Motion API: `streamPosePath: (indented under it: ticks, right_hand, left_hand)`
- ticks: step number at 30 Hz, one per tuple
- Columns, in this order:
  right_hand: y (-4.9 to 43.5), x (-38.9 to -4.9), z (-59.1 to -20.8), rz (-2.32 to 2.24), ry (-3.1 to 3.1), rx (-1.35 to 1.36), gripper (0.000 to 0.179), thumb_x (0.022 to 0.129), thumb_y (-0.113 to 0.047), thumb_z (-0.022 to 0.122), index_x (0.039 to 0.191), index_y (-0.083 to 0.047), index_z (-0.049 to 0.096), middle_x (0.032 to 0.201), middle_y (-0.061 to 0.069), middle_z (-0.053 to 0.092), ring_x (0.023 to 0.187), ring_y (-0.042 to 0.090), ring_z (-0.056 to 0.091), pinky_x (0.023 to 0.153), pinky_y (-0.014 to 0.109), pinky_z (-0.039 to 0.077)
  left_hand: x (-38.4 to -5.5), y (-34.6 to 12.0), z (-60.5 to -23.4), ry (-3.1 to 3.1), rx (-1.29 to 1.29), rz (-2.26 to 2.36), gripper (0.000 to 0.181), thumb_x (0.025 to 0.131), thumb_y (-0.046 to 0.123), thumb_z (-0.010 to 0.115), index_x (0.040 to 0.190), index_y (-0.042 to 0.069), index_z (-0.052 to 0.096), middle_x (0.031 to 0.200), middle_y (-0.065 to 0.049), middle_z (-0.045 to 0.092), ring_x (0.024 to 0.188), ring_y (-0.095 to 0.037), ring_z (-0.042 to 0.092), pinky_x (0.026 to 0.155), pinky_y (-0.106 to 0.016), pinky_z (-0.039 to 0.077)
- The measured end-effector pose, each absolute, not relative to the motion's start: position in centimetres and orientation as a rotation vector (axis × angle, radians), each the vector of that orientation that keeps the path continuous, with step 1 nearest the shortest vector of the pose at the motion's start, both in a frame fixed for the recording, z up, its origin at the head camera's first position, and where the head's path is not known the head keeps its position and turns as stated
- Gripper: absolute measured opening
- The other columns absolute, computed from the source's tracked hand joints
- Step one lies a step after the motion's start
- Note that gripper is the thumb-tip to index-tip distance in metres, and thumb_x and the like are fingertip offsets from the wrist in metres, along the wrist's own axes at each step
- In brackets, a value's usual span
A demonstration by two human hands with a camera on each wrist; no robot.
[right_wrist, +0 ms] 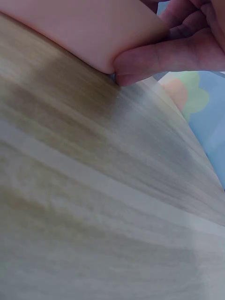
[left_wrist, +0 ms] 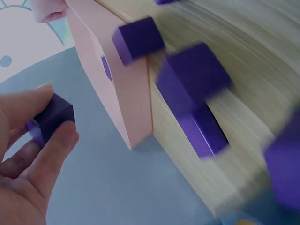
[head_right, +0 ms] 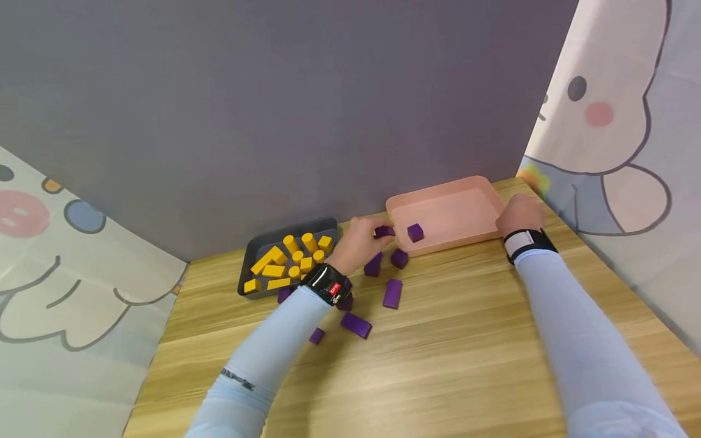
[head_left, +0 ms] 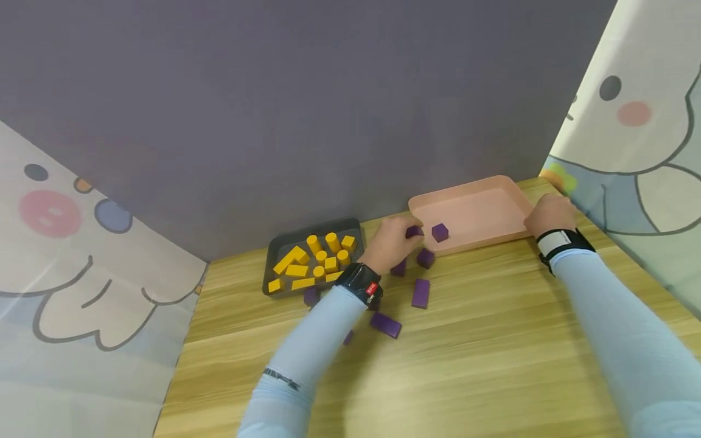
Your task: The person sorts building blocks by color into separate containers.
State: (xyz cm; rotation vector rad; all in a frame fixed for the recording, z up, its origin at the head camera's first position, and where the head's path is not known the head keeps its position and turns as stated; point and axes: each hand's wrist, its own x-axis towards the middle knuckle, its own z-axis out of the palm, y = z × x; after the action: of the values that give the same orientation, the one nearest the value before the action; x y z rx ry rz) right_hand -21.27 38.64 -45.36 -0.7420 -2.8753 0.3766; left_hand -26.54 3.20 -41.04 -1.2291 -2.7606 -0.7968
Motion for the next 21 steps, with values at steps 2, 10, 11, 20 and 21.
streamPosePath:
  ticks: [2, 10, 11, 20, 21]
  right_hand:
    - [38.4, -21.2, -45.4, 0.391, -2.87, -0.746, 0.033, 0.083, -0.01, 0.059, 0.089, 0.022, 0.064, 0.092, 0.041, 0.068, 0.094, 0.06, 0.064, 0.077, 0.065, 0.056]
    - [37.6, -20.6, -45.7, 0.419, -2.841, -0.731, 0.026, 0.081, -0.008, 0.061, 0.081, 0.018, 0.064, 0.088, 0.039, 0.068, 0.089, 0.06, 0.065, 0.076, 0.066, 0.056]
    - [37.5, -20.6, -45.7, 0.418, -2.841, -0.719, 0.026, 0.081, -0.008, 0.062, 0.08, 0.018, 0.065, 0.087, 0.039, 0.068, 0.088, 0.06, 0.066, 0.075, 0.066, 0.056]
    - [36.4, -21.1, -45.6, 0.415, -2.836, -0.671, 0.024, 0.08, -0.007, 0.061, 0.079, 0.017, 0.065, 0.087, 0.039, 0.068, 0.087, 0.059, 0.066, 0.072, 0.065, 0.056]
    - [36.3, -21.2, -45.6, 0.417, -2.837, -0.669, 0.024, 0.08, -0.006, 0.061, 0.079, 0.017, 0.065, 0.086, 0.039, 0.068, 0.087, 0.059, 0.066, 0.072, 0.065, 0.055]
  left_hand:
    - [-26.5, 4.3, -41.2, -2.739, -1.217, -0.828, 0.028, 0.099, 0.019, 0.073, 0.126, 0.011, 0.074, 0.122, -0.005, 0.076, 0.103, -0.016, 0.072, 0.086, -0.019, 0.058]
    - [-26.1, 8.6, -42.4, -2.656, -1.228, -0.822, 0.033, 0.096, 0.004, 0.072, 0.128, 0.009, 0.073, 0.126, -0.003, 0.076, 0.116, -0.016, 0.073, 0.096, -0.016, 0.056]
    - [-26.1, 9.0, -42.6, -2.65, -1.226, -0.814, 0.033, 0.095, 0.004, 0.073, 0.127, 0.009, 0.074, 0.125, -0.003, 0.076, 0.115, -0.015, 0.073, 0.096, -0.016, 0.056]
    - [-26.3, 11.6, -44.8, -2.731, -1.198, -0.8, 0.032, 0.095, 0.019, 0.077, 0.127, 0.013, 0.075, 0.118, 0.002, 0.078, 0.106, -0.009, 0.072, 0.09, -0.011, 0.054]
    - [-26.3, 11.7, -45.0, -2.745, -1.195, -0.789, 0.032, 0.096, 0.02, 0.077, 0.127, 0.013, 0.074, 0.118, 0.002, 0.078, 0.107, -0.009, 0.072, 0.091, -0.011, 0.054]
